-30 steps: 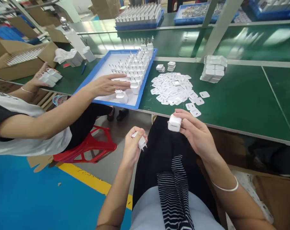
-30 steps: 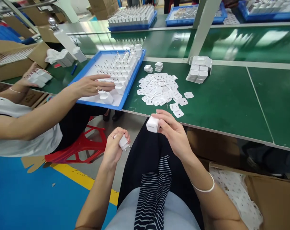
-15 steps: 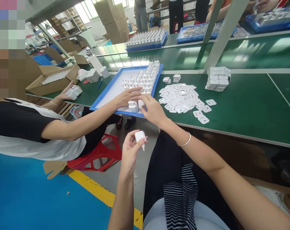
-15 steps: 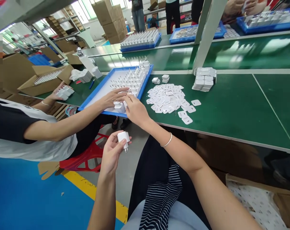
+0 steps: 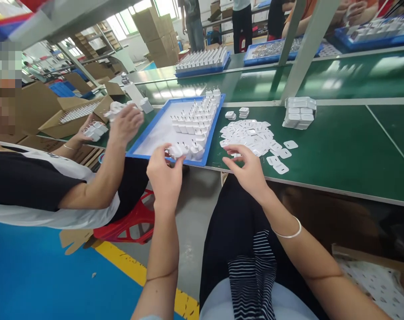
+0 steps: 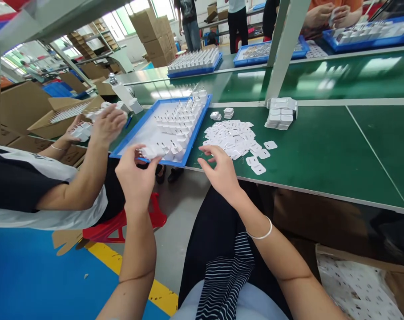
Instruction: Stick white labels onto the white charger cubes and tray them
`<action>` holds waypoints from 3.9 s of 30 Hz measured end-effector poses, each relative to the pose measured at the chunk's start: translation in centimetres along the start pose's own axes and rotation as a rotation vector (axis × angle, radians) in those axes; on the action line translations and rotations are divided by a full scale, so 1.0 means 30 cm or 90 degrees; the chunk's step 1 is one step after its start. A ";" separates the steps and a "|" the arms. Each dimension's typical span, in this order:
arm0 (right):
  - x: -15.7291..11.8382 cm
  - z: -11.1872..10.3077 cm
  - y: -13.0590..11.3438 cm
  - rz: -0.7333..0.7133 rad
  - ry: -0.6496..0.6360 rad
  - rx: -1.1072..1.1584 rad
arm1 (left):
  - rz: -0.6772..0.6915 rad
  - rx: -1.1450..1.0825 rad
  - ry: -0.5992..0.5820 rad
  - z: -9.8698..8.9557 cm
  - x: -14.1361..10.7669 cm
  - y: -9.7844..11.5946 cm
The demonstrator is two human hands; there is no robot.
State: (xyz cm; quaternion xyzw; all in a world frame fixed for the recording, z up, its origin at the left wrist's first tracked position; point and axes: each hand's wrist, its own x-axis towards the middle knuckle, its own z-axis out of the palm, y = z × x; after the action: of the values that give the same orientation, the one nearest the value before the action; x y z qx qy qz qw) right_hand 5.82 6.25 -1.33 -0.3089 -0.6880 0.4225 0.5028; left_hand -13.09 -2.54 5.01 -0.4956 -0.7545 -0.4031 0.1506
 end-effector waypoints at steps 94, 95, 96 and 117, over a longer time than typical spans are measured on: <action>-0.255 -0.138 -0.135 0.131 0.074 0.005 | -0.131 -0.627 -0.089 0.269 -0.423 0.403; -0.252 -0.141 -0.131 0.129 0.083 -0.011 | -0.146 -0.655 -0.108 0.272 -0.421 0.409; -0.249 -0.143 -0.127 0.127 0.091 -0.023 | -0.169 -0.687 -0.125 0.276 -0.418 0.416; -0.232 -0.113 -0.010 0.108 0.172 -0.029 | -0.247 -0.728 -0.124 0.362 -0.421 0.417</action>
State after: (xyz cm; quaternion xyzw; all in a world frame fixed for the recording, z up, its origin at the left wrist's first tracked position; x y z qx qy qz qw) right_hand 11.16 1.12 -3.60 -0.4312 -0.5951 0.4020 0.5462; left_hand 5.51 0.07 -3.99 -0.3859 -0.5057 -0.7169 -0.2854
